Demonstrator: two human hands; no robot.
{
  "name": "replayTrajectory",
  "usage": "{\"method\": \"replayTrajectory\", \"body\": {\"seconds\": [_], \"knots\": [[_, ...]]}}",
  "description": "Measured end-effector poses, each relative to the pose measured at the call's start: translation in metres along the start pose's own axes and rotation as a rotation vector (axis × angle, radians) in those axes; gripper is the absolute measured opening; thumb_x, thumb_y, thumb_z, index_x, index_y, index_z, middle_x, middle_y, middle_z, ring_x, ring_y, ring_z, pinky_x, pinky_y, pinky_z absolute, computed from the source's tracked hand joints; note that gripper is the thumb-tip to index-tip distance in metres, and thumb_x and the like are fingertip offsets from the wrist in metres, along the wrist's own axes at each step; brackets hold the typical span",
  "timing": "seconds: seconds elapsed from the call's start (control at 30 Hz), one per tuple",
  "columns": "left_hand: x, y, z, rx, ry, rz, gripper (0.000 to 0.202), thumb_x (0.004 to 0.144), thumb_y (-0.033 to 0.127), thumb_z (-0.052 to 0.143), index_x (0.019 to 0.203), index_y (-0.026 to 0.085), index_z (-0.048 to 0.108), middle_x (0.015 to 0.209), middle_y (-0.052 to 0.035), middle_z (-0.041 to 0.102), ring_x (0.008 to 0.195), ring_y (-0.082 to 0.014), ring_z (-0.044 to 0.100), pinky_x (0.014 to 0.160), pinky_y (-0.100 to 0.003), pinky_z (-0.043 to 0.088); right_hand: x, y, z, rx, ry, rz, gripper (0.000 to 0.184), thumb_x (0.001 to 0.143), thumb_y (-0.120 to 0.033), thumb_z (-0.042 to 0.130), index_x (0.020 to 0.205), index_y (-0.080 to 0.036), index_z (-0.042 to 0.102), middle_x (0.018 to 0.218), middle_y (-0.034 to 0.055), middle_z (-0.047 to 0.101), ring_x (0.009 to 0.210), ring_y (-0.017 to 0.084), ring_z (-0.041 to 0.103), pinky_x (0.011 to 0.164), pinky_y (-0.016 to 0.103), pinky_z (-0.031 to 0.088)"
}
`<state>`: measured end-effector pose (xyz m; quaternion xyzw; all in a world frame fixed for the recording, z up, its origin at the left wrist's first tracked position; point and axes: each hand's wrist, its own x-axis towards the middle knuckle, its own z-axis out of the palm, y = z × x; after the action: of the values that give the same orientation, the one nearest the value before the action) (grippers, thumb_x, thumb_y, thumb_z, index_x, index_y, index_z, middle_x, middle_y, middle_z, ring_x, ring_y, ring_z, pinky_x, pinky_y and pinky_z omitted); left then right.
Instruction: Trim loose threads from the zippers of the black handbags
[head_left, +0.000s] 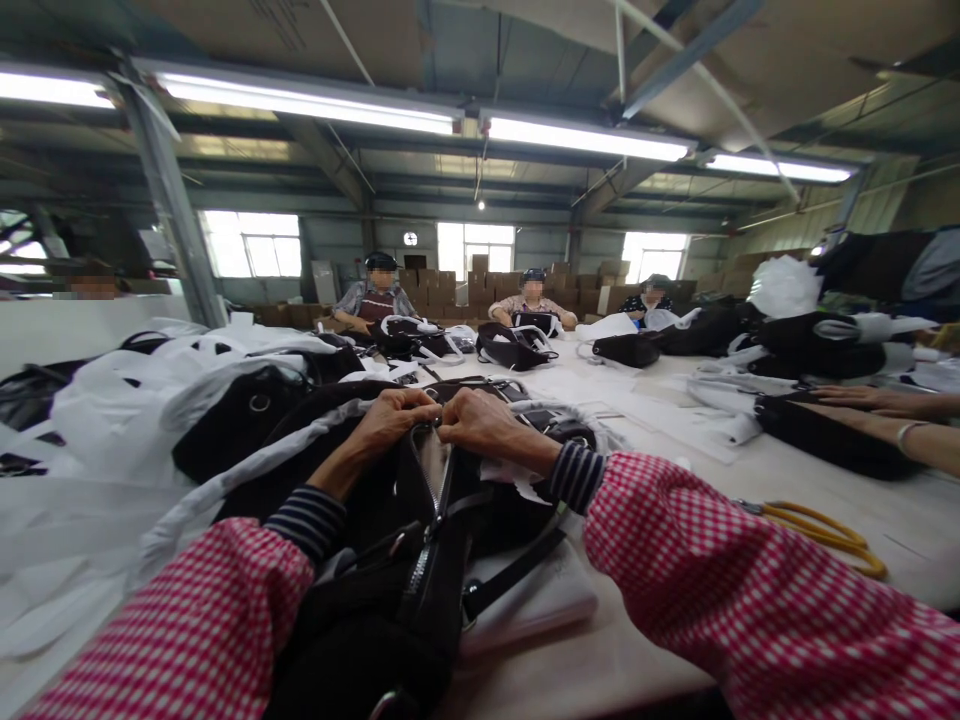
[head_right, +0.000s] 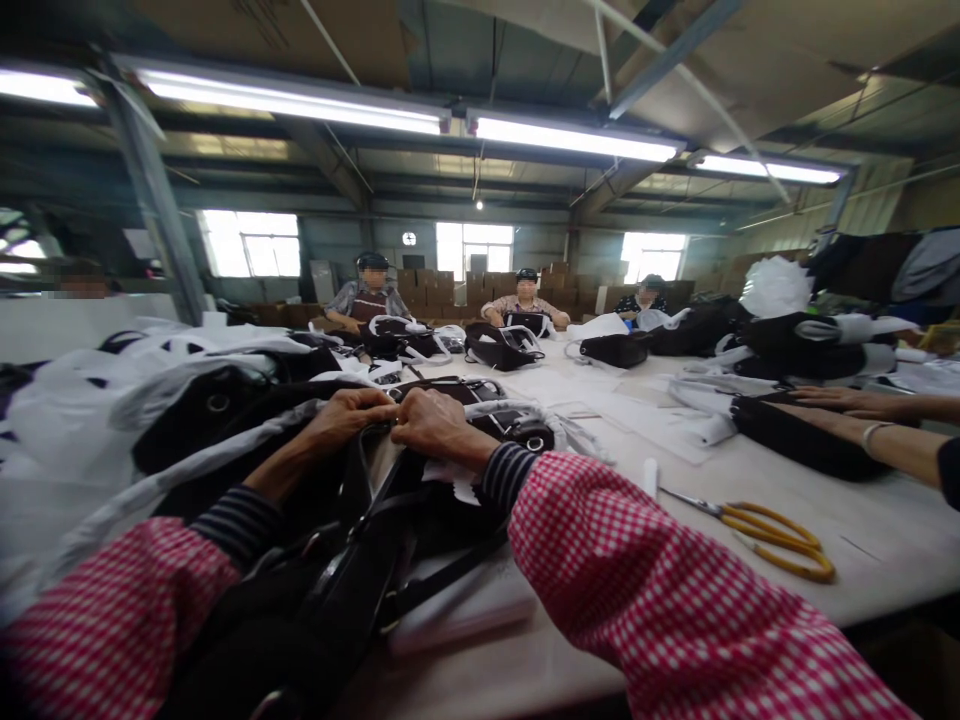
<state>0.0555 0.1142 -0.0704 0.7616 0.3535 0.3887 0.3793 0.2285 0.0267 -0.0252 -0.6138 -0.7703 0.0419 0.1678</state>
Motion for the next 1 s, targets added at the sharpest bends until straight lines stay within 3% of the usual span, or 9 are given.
{"method": "replayTrajectory", "body": {"seconds": [0.13,0.3,0.6,0.87,1.0], "knots": [[0.003,-0.005,-0.004,0.027,-0.011,0.025,0.031,0.072,0.045,0.076,0.077,0.015,0.075,0.068,-0.0001,0.064,0.065,-0.0146,0.054,0.065,-0.027,0.039,-0.003,-0.002,-0.001,0.010,0.000,0.009,0.017,0.080,-0.027,0.064,0.082,-0.017,0.078,0.073,0.0017,0.064,0.065,0.013,0.051,0.058,0.025,0.030],[0.004,-0.005,-0.009,0.027,-0.063,0.058,0.019,0.064,0.027,0.077,0.080,0.017,0.078,0.080,-0.0032,0.073,0.078,-0.0198,0.063,0.077,-0.031,0.047,-0.004,-0.002,-0.001,0.016,-0.001,0.028,0.019,0.082,-0.028,0.064,0.088,-0.017,0.079,0.076,0.0023,0.066,0.066,0.013,0.053,0.058,0.025,0.030],[0.001,0.004,-0.007,-0.021,-0.099,0.053,0.019,0.056,0.026,0.078,0.072,0.015,0.074,0.071,-0.0035,0.071,0.069,-0.0185,0.063,0.070,-0.031,0.049,0.002,-0.003,0.001,-0.070,-0.026,0.045,0.023,0.080,-0.031,0.064,0.094,-0.020,0.080,0.086,0.0056,0.074,0.075,0.017,0.062,0.061,0.026,0.033],[-0.009,0.014,0.001,0.017,-0.007,0.124,0.012,0.062,0.026,0.072,0.069,0.016,0.071,0.070,-0.0015,0.068,0.072,-0.0169,0.059,0.073,-0.030,0.044,0.010,0.009,0.002,0.039,0.048,-0.006,0.029,0.088,-0.043,0.062,0.091,-0.019,0.079,0.083,0.0045,0.072,0.078,0.017,0.062,0.063,0.025,0.032],[-0.007,0.011,0.003,0.035,0.044,0.133,0.015,0.063,0.028,0.074,0.070,0.016,0.066,0.068,0.0005,0.063,0.068,-0.0156,0.055,0.068,-0.029,0.042,0.012,0.010,0.001,0.071,0.005,0.016,0.030,0.087,-0.042,0.063,0.088,-0.018,0.080,0.084,0.0052,0.072,0.079,0.017,0.063,0.064,0.025,0.034]]}}
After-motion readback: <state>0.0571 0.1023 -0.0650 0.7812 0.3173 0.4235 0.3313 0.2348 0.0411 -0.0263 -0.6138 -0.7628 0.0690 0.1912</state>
